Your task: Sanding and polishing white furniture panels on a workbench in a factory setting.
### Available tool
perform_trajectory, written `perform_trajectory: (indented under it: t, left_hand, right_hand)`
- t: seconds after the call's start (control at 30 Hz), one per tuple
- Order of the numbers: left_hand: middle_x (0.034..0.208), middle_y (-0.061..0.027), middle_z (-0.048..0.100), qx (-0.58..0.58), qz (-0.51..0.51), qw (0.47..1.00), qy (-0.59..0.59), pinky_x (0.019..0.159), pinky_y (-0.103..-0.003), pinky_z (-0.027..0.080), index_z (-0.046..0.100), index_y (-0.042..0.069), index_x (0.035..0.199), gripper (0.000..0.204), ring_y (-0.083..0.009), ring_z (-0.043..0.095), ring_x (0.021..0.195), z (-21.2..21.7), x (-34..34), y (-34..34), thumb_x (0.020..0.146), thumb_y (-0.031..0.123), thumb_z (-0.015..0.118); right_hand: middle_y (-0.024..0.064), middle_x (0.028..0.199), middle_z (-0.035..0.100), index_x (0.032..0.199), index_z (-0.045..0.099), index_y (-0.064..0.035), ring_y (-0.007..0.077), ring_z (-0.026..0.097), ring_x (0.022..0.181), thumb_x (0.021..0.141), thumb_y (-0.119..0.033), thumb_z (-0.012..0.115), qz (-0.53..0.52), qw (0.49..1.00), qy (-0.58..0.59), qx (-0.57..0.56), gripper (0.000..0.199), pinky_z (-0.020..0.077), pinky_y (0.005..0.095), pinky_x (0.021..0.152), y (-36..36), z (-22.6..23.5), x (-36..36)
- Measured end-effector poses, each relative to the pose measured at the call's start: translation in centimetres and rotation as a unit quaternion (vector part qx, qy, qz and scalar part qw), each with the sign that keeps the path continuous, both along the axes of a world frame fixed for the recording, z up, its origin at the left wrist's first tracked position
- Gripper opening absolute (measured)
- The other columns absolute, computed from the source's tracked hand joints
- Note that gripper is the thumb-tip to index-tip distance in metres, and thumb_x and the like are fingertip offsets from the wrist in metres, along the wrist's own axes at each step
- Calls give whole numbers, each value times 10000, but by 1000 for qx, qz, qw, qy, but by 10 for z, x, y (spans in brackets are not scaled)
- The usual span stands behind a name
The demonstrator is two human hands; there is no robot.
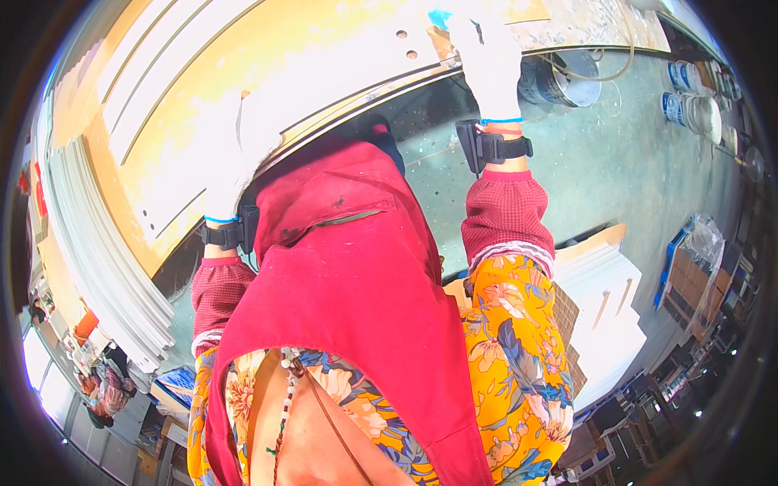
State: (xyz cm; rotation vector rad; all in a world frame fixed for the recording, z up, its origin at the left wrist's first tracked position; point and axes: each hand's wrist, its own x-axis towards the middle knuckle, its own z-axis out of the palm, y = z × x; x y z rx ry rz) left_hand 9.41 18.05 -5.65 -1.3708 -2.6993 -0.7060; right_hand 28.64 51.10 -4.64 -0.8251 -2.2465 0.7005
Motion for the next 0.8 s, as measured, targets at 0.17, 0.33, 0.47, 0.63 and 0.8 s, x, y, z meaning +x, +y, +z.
perform_trajectory:
  t: [0.17, 0.33, 0.47, 0.63, 0.8]
  left_hand:
    - [1257, -190, 588, -10, 5, 1000, -7, 1000, -490, 418, 524, 76, 1348, 826, -374, 543, 1174, 2, 0, 1, 658, 424, 818]
    - [1252, -182, 594, -8, 2, 1000, -1, 993, -483, 423, 532, 81, 1336, 804, -358, 553, 1166, -1, 0, 1, 657, 403, 817]
    - [1258, -187, 589, 8, -1, 1000, 16, 1005, -493, 410, 525, 73, 1344, 825, -369, 542, 1176, -4, -1, -1, 653, 411, 825]
    - [1279, -193, 580, -6, -10, 1000, 24, 1033, -500, 392, 516, 58, 1359, 864, -380, 532, 1195, 0, -1, -2, 646, 426, 836]
    - [1289, -188, 581, -37, 5, 999, -27, 1043, -497, 396, 512, 46, 1366, 872, -375, 537, 1196, 6, 2, -1, 647, 410, 843]
  right_hand:
    - [166, 1003, 677, 1092, 664, -70, 343, 648, 873, 923, -379, 629, -2, 993, -62, 97, 354, 507, 415, 768, 16, -27, 10]
    - [156, 978, 667, 1114, 647, -73, 339, 647, 869, 934, -353, 619, 4, 994, -67, 85, 335, 509, 419, 755, 24, -40, 11]
    - [153, 966, 664, 1109, 644, -71, 336, 649, 859, 940, -343, 615, 24, 980, -88, 176, 322, 513, 412, 751, 21, -32, 7]
    - [123, 1028, 698, 1109, 653, 10, 214, 646, 923, 921, -104, 597, 19, 991, 39, -123, 227, 510, 326, 827, -4, -3, 0]
    - [134, 1096, 692, 1153, 649, 19, 204, 634, 995, 921, -88, 591, 51, 993, 69, -83, 262, 498, 321, 889, -20, 18, -12]
